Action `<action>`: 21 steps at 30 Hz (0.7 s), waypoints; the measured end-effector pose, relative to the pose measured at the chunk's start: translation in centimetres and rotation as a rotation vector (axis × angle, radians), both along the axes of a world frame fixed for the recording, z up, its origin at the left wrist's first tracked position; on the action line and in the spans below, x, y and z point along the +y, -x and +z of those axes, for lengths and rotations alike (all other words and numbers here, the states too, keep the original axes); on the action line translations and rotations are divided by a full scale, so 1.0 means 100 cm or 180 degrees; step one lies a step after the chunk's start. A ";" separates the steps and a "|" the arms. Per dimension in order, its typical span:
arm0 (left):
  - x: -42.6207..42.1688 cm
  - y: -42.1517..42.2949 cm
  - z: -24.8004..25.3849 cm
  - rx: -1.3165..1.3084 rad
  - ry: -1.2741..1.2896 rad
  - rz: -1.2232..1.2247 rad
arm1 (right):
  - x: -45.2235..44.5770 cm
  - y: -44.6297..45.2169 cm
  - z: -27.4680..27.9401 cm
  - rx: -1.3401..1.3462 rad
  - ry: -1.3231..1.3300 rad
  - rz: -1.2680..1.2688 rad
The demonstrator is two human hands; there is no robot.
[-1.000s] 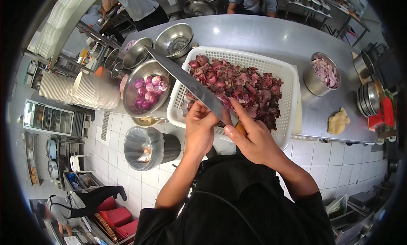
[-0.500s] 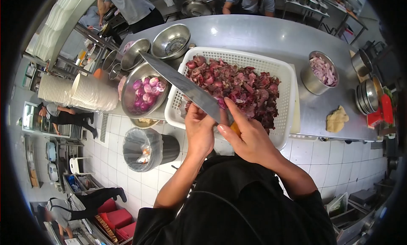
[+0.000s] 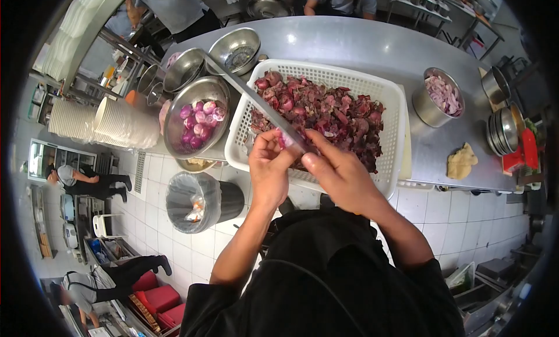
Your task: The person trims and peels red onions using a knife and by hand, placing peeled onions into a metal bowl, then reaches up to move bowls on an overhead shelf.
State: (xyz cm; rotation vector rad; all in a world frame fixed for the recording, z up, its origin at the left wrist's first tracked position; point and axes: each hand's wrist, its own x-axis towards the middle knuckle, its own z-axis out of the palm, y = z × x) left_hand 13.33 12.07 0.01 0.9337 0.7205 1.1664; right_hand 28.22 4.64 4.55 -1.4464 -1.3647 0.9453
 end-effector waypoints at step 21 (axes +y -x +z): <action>0.008 0.016 0.008 -0.0364 0.0446 -0.0532 | 0.015 -0.047 -0.008 0.1152 0.1376 -0.0096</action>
